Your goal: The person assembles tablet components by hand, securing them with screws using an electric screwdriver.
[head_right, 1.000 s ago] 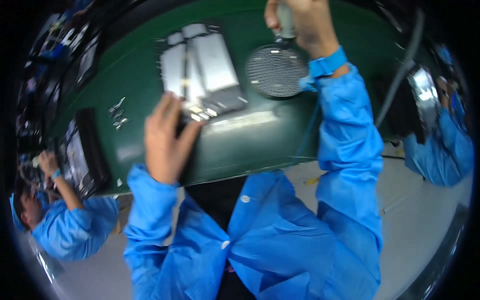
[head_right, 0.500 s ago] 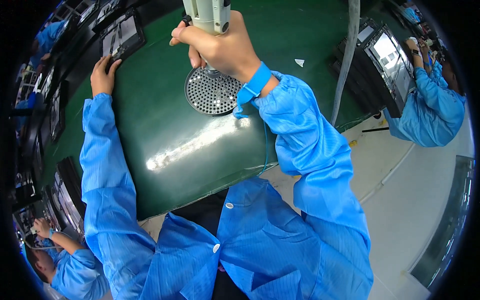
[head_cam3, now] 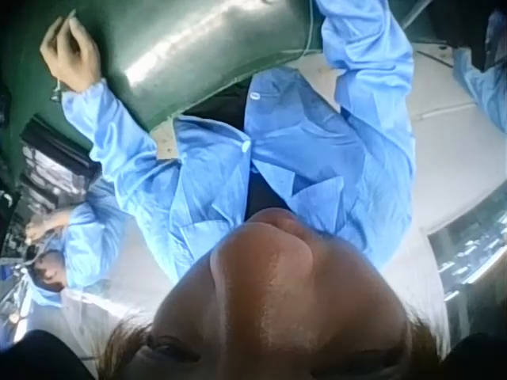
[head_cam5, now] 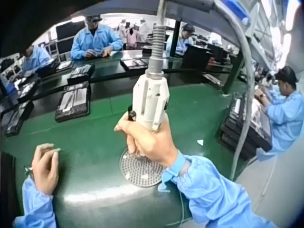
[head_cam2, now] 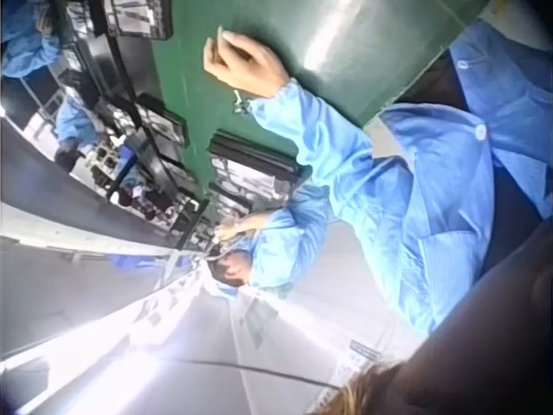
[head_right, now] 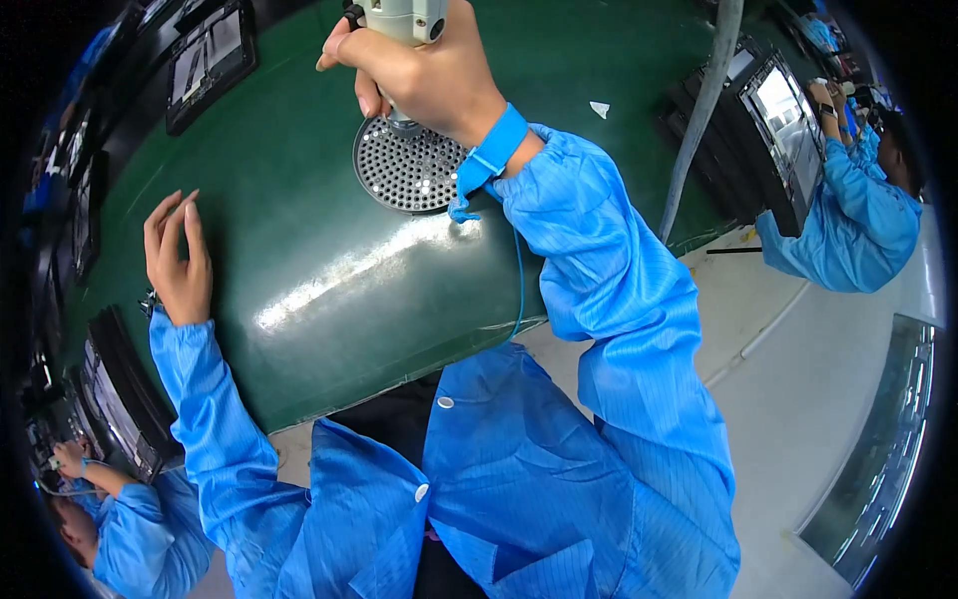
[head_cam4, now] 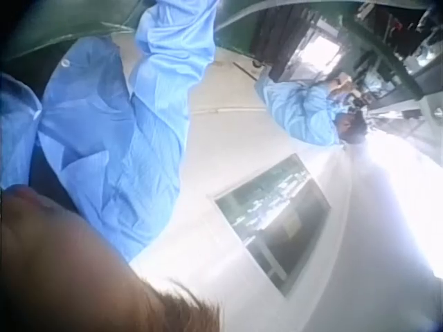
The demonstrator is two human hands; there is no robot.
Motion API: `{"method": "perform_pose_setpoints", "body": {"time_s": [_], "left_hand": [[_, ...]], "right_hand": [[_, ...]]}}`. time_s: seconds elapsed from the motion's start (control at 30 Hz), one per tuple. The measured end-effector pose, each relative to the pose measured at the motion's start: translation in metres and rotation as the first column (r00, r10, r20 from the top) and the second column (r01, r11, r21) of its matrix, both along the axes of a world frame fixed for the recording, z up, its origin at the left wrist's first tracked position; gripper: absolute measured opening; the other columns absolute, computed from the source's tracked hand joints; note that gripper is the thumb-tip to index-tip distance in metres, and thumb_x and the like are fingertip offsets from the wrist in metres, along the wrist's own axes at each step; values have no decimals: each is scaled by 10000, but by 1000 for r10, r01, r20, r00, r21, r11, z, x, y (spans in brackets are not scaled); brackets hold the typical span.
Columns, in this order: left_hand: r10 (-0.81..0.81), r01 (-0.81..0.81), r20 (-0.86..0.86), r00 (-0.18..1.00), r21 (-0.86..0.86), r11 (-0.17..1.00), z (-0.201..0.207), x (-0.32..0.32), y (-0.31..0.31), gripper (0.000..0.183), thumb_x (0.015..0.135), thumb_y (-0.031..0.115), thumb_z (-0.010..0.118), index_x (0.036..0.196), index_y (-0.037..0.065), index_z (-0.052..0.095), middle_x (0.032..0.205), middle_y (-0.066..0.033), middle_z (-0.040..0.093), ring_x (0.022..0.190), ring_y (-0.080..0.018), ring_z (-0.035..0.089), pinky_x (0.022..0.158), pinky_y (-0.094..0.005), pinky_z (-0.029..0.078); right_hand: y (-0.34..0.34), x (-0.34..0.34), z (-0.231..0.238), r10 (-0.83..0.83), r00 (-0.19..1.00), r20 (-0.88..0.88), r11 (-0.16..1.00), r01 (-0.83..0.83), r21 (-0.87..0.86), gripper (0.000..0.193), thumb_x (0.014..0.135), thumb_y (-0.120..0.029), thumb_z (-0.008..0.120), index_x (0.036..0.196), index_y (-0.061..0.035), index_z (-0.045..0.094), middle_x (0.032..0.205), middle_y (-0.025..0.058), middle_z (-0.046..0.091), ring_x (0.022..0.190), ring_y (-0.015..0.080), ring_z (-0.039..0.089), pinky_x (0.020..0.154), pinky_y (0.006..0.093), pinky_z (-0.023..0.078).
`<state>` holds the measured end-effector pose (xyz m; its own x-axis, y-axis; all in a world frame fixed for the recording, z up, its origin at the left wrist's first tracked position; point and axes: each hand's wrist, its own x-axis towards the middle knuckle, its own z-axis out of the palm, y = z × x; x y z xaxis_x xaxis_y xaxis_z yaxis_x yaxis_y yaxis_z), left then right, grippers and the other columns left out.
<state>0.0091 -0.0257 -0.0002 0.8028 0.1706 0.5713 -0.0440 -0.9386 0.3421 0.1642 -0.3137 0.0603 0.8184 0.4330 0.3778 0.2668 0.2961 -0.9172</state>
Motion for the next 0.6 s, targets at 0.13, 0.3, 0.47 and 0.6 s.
{"method": "perform_pose_setpoints", "body": {"time_s": [0.13,0.3,0.47,0.6], "left_hand": [[61,-61,-44,997,1,998,4,-30,-3,195,994,136,614,1096,23,735,1180,-137,642,1062,-255,633,887,-354,517],[85,-84,-28,996,6,996,7,-41,-1,195,994,141,615,1093,24,736,1175,-140,646,1048,-254,641,880,-353,522],[94,-94,-8,996,-17,995,8,-42,-2,189,991,136,618,1083,19,735,1173,-143,648,1041,-254,648,869,-354,533],[86,-91,110,990,48,995,16,-46,-4,189,989,121,616,1081,2,729,1138,-157,674,1032,-259,658,883,-358,531]], "right_hand": [[3,-1,-1,-19,1000,-16,999,18,-38,138,916,-88,623,865,30,672,562,47,593,418,111,550,392,239,402],[6,0,-7,-17,1000,-4,1000,17,-9,137,915,-80,620,866,38,669,566,52,594,423,117,553,396,241,405],[8,0,-8,-8,1000,27,1000,8,4,137,917,-68,606,864,42,668,567,55,592,428,121,556,404,246,412],[5,2,-10,-17,999,43,999,18,-41,141,918,-55,589,864,48,669,563,60,591,428,125,555,407,249,415]]}}
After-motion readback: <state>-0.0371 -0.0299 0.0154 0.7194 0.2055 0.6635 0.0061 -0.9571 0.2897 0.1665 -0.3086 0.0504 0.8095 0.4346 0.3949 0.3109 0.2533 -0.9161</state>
